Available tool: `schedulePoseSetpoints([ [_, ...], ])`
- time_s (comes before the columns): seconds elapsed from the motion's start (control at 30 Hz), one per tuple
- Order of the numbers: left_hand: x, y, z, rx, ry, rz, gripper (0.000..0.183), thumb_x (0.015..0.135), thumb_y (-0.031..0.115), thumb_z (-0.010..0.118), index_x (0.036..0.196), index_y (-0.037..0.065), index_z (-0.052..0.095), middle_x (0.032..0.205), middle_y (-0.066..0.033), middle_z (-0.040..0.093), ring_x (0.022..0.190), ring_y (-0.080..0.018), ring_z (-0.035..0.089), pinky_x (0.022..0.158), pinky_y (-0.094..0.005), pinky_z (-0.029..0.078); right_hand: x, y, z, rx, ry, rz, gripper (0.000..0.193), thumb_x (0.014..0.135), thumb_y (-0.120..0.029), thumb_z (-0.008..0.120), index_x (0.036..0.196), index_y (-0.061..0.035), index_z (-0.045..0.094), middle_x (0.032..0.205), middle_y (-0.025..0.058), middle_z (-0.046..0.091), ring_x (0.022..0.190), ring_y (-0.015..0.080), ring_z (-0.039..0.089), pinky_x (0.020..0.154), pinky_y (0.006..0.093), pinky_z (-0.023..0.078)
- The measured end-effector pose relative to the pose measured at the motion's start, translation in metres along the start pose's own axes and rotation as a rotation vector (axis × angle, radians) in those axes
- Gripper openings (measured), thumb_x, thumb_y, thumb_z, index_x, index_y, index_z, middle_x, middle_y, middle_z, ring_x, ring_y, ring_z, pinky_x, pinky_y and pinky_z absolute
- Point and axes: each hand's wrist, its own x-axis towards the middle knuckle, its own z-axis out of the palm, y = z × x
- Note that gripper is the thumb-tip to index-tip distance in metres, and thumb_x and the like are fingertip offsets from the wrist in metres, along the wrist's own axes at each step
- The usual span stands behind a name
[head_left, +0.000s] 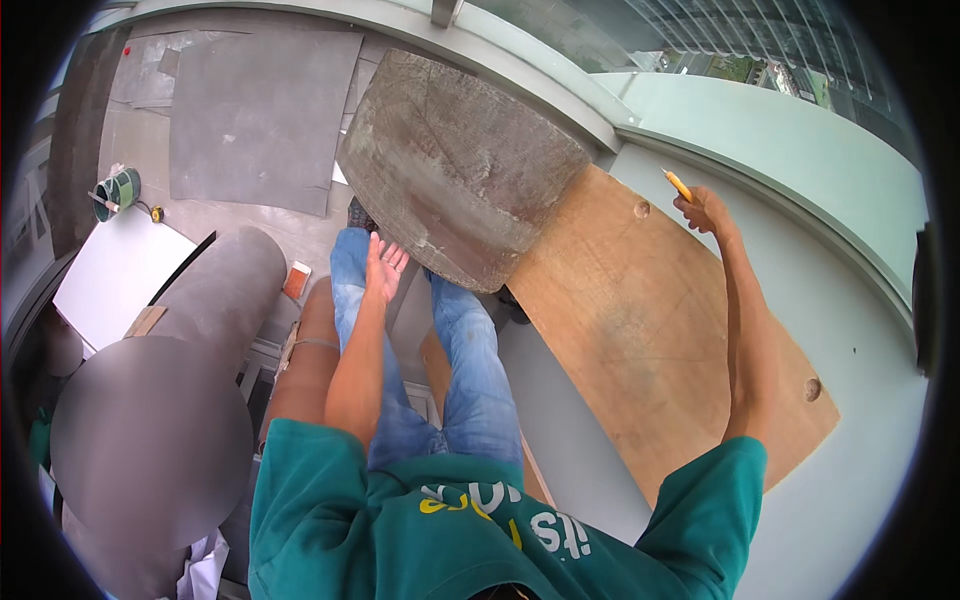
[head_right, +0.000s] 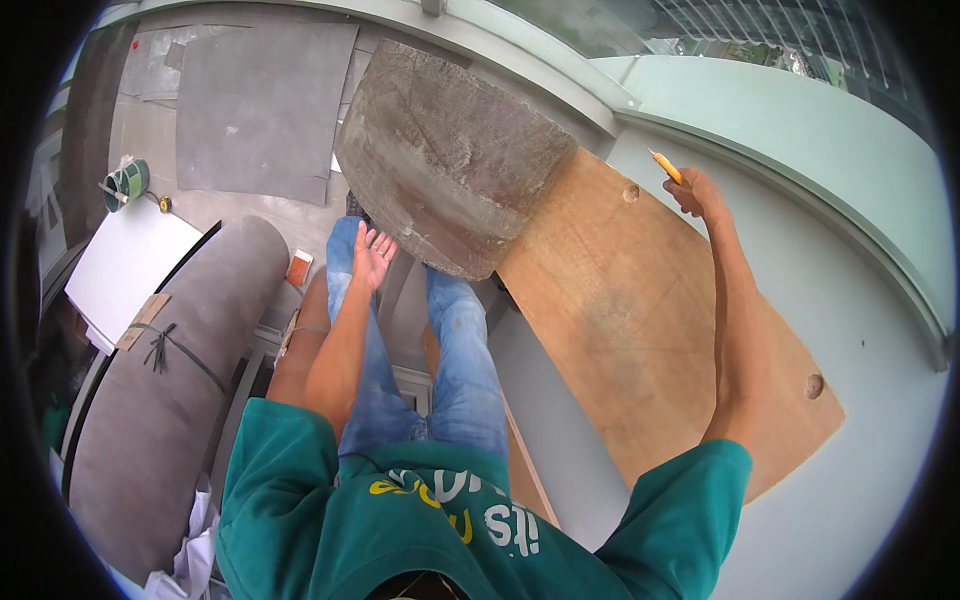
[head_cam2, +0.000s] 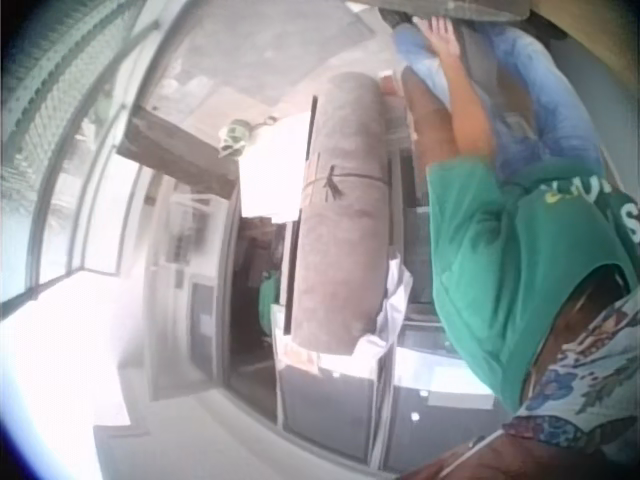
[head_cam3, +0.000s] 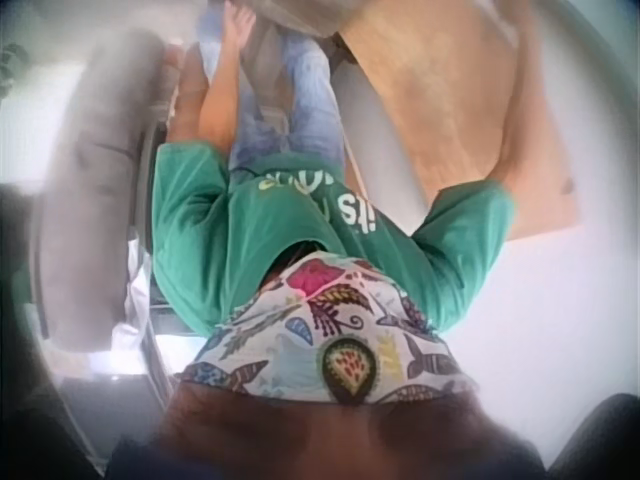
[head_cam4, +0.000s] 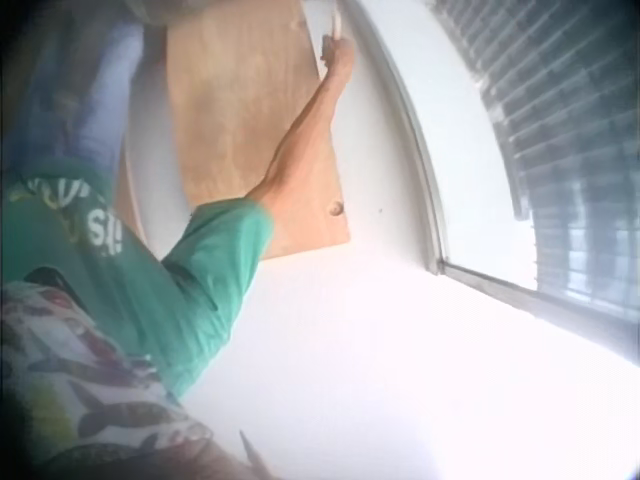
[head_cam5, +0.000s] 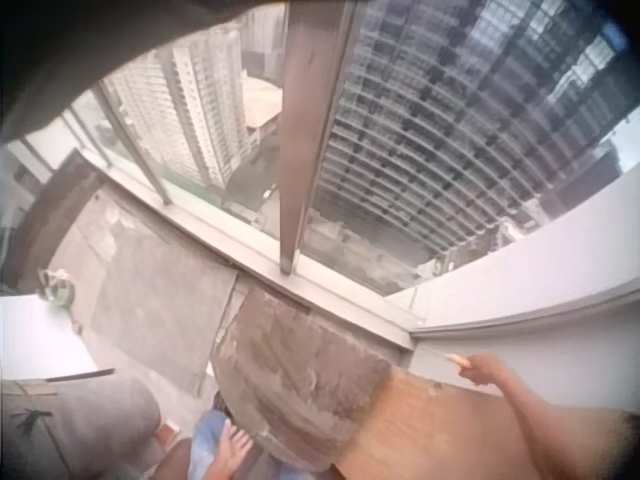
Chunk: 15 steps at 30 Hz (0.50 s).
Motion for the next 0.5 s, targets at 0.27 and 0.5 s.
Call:
schedulePoseSetpoints([
  [0.27,-0.017,-0.001,0.031,-0.132,-0.212,0.008,0.06,0.089,0.036,0.07,0.134,0.003,0.049,0.135,-0.0096,0.056,0.123,-0.0254,0.054,0.107,-0.0409,0.041,-0.02,0.013,-0.007,0.103,-0.194,0.09,0.05,0.091,-0.049,0.062,0.087,0.0004,0.066,0.067,0.0078,0.063,0.049,0.0164,0.052,0.041,0.0338,0.039],
  [0.5,-0.035,0.0,0.035,-0.16,-0.272,0.027,0.058,0.088,0.036,0.071,0.132,0.003,0.052,0.133,-0.0096,0.058,0.122,-0.0256,0.054,0.107,-0.0414,0.041,-0.02,0.041,0.01,0.161,0.106,-0.09,0.055,0.094,-0.054,0.053,0.09,0.0009,0.057,0.06,0.0074,0.057,0.049,0.0186,0.053,0.051,0.0355,0.045],
])
